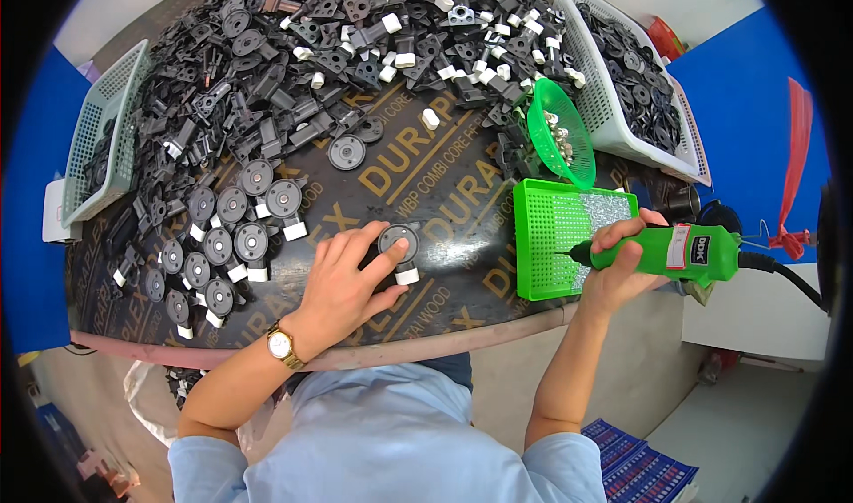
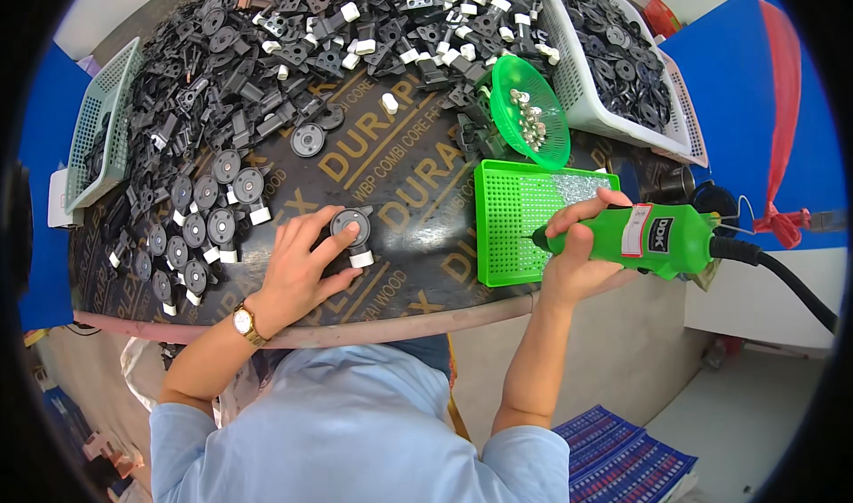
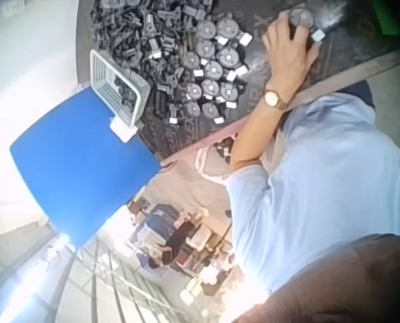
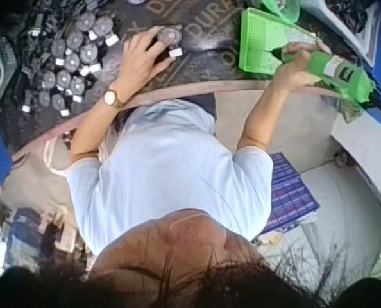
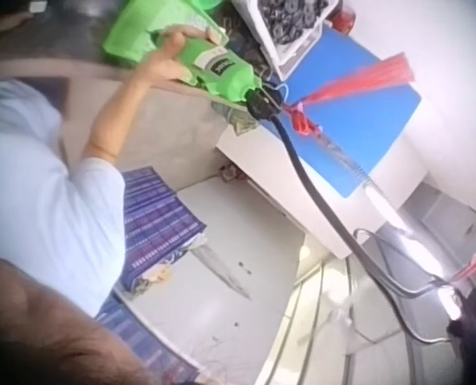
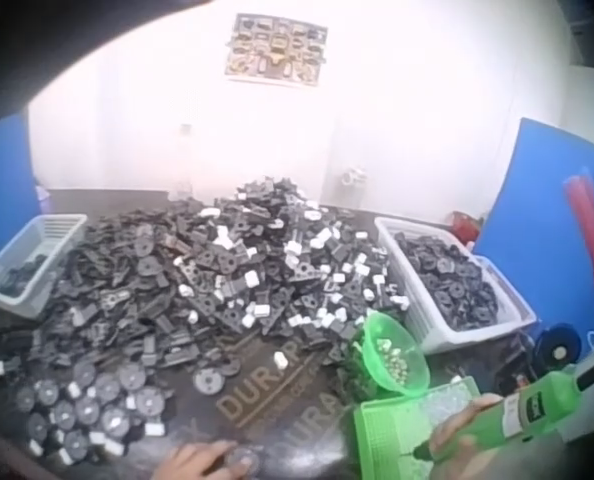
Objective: Assembling small circular plastic components using an electric screwdriver and screws.
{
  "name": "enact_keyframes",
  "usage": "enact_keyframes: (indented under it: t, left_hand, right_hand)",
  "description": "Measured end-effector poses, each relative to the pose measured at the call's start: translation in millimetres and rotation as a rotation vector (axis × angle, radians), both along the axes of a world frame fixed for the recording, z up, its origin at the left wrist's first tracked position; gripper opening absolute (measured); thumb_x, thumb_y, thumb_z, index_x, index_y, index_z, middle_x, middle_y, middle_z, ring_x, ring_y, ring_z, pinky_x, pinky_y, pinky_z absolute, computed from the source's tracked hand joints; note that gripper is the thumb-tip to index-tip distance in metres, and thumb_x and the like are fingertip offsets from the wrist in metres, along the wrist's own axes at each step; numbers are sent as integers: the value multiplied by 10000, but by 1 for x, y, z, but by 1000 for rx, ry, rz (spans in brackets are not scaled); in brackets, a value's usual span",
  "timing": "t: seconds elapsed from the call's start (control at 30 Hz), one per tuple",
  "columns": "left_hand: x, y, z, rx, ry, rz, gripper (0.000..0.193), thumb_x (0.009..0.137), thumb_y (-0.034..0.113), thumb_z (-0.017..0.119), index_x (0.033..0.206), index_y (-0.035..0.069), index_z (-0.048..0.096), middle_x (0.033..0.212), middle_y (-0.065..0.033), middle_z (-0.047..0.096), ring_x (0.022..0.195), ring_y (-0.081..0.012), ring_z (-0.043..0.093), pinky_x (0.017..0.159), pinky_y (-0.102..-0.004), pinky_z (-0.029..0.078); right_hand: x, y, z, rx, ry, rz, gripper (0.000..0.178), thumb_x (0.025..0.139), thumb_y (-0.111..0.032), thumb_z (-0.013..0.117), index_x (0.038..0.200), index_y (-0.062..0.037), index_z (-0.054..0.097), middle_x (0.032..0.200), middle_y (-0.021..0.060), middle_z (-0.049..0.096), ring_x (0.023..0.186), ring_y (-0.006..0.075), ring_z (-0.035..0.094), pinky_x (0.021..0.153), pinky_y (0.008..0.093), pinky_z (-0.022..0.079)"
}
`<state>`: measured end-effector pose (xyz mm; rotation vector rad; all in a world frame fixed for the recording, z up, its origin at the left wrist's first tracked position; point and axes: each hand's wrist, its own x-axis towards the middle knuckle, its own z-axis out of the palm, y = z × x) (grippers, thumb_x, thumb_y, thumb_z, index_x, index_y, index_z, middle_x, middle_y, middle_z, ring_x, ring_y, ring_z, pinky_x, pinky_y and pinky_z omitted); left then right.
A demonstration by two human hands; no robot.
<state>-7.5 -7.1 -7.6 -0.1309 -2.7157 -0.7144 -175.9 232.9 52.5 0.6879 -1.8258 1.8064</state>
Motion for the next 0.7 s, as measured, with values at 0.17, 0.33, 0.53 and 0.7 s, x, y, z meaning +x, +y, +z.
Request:
enact_keyframes:
  t: [0.17, 0.33, 0.53, 0.7]
  left_hand:
    - [2, -1, 0, -6, 11, 26, 591, 669, 226, 751, 1209, 154, 521, 1216, -107, 482, 1023, -279, 497, 803, -377, 392]
    - [-1, 0, -4, 16, 49, -10, 564, 667, 222, 732, 1190, 156, 533, 1232, -115, 483, 1020, -281, 501, 803, -386, 418]
    - [0, -1, -8, -20, 91, -6, 524, 675, 237, 709, 1165, 135, 555, 1250, -145, 489, 1027, -276, 511, 790, -366, 418]
    - [0, -3, -7, 0, 80, 0, 509, 676, 232, 707, 1153, 134, 562, 1252, -145, 491, 1029, -268, 514, 783, -364, 415]
  right_hand:
    - [4, -7, 20, -108, -37, 88, 615, 822, -516, 617, 1111, -1, 445, 620, 31, 436, 483, 111, 410, 444, 241, 342]
    - [27, -64, 35, -290, -77, 434, 666, 832, -627, 502, 1144, -42, 440, 623, 1, 443, 472, 94, 399, 445, 249, 332]
    - [49, -139, 17, -196, -56, 746, 711, 787, -639, 556, 1137, -41, 395, 586, 6, 467, 425, 101, 422, 423, 243, 381]
    - [54, -148, 11, -104, -114, 713, 701, 768, -613, 601, 1119, -40, 401, 572, 20, 483, 420, 112, 442, 413, 243, 387]
